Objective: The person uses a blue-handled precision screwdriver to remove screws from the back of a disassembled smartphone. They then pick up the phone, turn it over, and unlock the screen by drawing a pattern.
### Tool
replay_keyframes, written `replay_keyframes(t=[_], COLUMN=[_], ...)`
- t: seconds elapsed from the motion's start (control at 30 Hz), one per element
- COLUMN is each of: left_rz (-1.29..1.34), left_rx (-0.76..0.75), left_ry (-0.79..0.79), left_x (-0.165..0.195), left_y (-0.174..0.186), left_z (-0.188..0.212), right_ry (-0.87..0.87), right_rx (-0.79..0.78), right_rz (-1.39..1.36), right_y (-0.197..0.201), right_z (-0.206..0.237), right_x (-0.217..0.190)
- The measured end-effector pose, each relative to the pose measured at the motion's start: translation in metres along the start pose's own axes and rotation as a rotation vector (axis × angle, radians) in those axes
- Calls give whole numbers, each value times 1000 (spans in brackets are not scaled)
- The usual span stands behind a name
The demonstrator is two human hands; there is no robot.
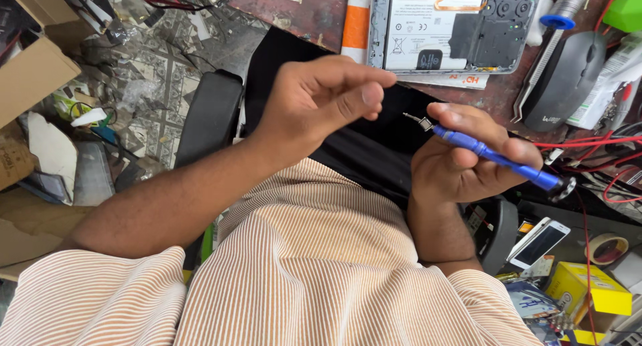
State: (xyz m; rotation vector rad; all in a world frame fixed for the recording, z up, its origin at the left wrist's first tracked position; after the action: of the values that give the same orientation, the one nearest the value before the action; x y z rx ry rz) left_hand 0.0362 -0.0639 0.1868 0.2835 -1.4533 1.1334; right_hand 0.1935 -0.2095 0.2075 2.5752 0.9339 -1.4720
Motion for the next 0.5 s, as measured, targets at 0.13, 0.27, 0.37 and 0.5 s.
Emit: replay_keyframes(t=[0.13,0.27,0.37,0.5], left_rz=[-262,-630,-889,-1029], left_rx=[162,245,219,131], left_ry=[-260,-537,-804,-898], left_x=[28,55,69,64], left_y=[13,15,5,-6], left_z=[-1,1,4,2], right_ry=[-63,-69,-38,22], right_rx=[23,7,1,-13], right_rz=[69,92,94,100], right_y=[3,0,-7,-18], right_z=[-2,-9,-19,-37], right_x=[8,14,16,18])
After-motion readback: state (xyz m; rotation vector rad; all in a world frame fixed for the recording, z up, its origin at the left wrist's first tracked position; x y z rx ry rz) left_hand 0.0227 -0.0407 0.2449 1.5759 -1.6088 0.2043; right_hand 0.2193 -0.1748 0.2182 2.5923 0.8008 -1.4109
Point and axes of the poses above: each hand's wrist, its own z-axis away from the middle knuckle, its own y-axis out of the back of the hand, x = y × z, the point moved 8 cm from there along -z, towards the middle knuckle, and after that the axes turned 12 degrees about x, right-handed, at the moved point
